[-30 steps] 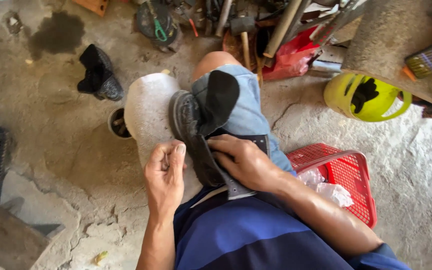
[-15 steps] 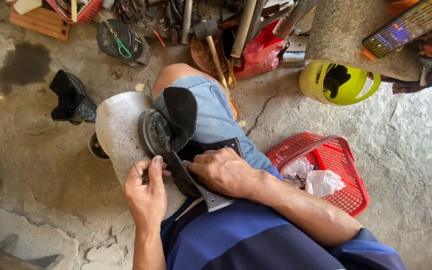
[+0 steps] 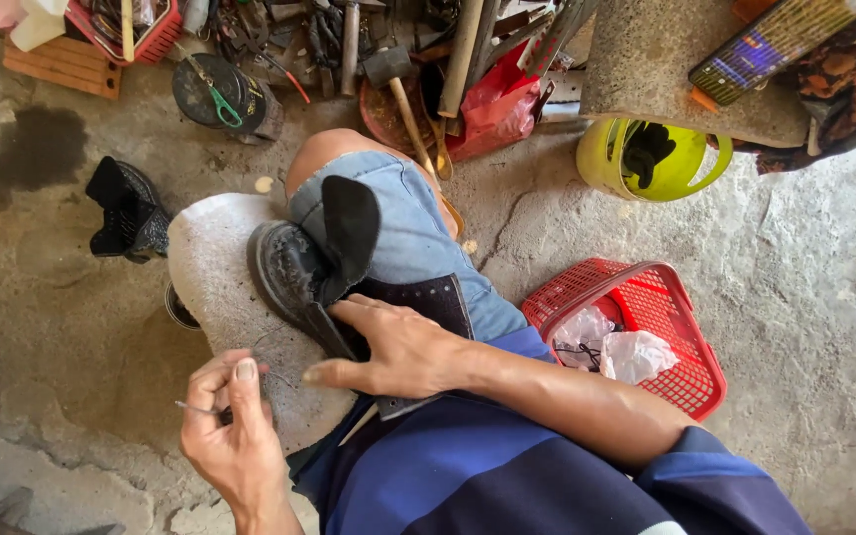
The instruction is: Hand-sewing a leather boot using an awl and thread to repair the seam.
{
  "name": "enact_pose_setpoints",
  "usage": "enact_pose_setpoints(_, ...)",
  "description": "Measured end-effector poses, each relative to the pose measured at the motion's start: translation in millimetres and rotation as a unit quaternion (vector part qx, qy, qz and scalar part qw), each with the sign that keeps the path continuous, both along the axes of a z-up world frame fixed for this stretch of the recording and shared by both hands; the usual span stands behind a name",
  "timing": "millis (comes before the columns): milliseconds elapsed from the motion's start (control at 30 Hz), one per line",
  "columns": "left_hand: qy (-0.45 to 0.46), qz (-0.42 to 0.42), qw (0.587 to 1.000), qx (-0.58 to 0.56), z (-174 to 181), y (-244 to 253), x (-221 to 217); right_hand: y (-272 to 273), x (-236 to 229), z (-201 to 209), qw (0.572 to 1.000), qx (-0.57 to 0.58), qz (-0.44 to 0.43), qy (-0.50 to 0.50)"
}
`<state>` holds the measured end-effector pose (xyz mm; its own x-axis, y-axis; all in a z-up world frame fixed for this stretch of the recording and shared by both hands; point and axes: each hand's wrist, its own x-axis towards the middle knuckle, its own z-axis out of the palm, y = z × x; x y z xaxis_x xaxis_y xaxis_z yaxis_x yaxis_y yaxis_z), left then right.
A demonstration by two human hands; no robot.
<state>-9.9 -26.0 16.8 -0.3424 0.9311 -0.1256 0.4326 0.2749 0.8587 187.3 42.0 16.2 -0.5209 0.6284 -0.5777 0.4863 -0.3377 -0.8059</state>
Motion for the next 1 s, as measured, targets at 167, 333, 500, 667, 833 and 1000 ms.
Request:
enact_pose_setpoints(167,-0.08,0.109,0.99,-0.05,2,-4,2,-3,0,-42,0.993,0.038,-0.097,0.054)
enact_pose_setpoints(333,-0.111,0.118,0.987,-0.021,5,-3,3,-4,12,-40,0.986,0.005,-0.116,0.115)
enact_pose_setpoints(500,-0.058,0.053,0.996,-0.045,-14,-13,-11,-8,10,-47,0.986,0.009,-0.123,0.11)
enact_pose_setpoints(667,-0.045,0.015,0.997,-0.064,2,-8,-5,-5,14,-51,0.974,-0.06,-0.171,0.133)
enact_pose_setpoints(833,-0.048,-0.009,0.997,-0.065,-2,-12,-7,0,20,-43,0.971,-0.142,-0.194,0.009)
enact_pose_setpoints(1000,0.05,-0.098,0.992,-0.067,5,-14,-13,6,20,-26,0.958,-0.182,-0.219,-0.037)
